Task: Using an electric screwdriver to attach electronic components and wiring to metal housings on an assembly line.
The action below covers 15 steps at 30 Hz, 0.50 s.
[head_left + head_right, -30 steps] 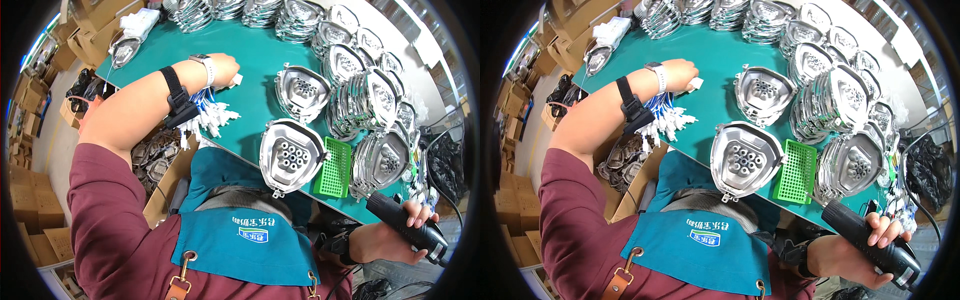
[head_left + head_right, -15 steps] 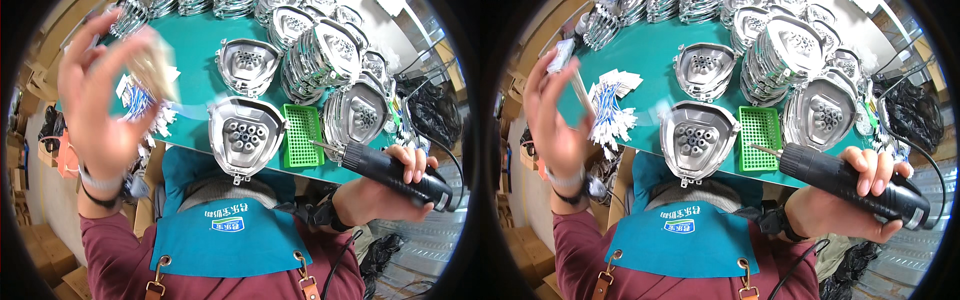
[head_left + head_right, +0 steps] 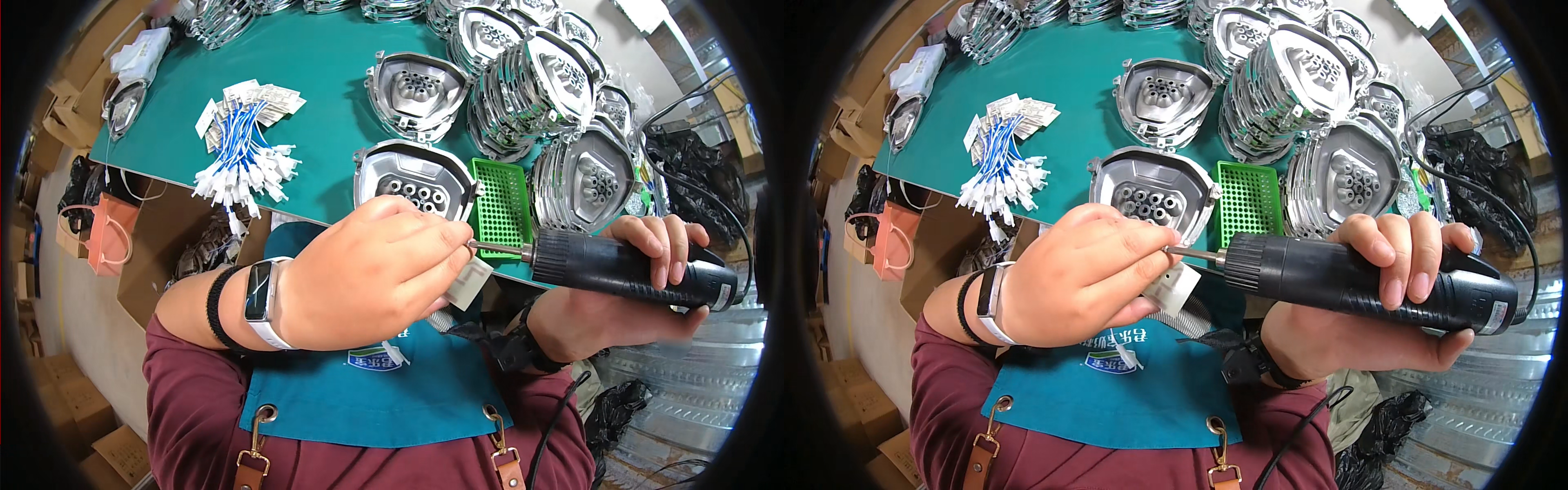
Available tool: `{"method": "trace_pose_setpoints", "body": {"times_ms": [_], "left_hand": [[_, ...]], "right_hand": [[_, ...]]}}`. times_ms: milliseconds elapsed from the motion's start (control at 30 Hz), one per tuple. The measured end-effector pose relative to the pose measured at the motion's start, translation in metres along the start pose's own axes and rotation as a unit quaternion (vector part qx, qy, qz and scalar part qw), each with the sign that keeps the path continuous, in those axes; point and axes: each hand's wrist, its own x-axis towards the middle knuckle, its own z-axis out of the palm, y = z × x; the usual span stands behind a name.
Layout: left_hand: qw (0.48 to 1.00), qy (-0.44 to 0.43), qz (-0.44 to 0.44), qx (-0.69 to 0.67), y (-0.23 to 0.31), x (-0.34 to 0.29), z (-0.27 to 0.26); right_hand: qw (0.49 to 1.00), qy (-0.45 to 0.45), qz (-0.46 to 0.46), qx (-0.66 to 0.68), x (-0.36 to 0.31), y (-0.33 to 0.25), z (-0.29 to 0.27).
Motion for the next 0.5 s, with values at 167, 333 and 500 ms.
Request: {"method": "trace_pose_setpoints", "body": {"times_ms": [167,333,500], "left_hand": [[1.0,-0.008,0.002,-0.018,-0.002,-0.003,-0.002],[0.995,-0.008,-0.099,-0.006,-0.017,-0.004,-0.016],[0.993,-0.013,-0.115,0.018,-0.063,-0.004,0.02]], "right_hand": [[1.0,0.007,0.022,-0.013,-0.001,0.006,0.006],[0.999,-0.024,0.002,-0.026,0.008,0.002,0.008],[0.986,-0.066,0.009,-0.153,0.012,0.025,0.007]]}}
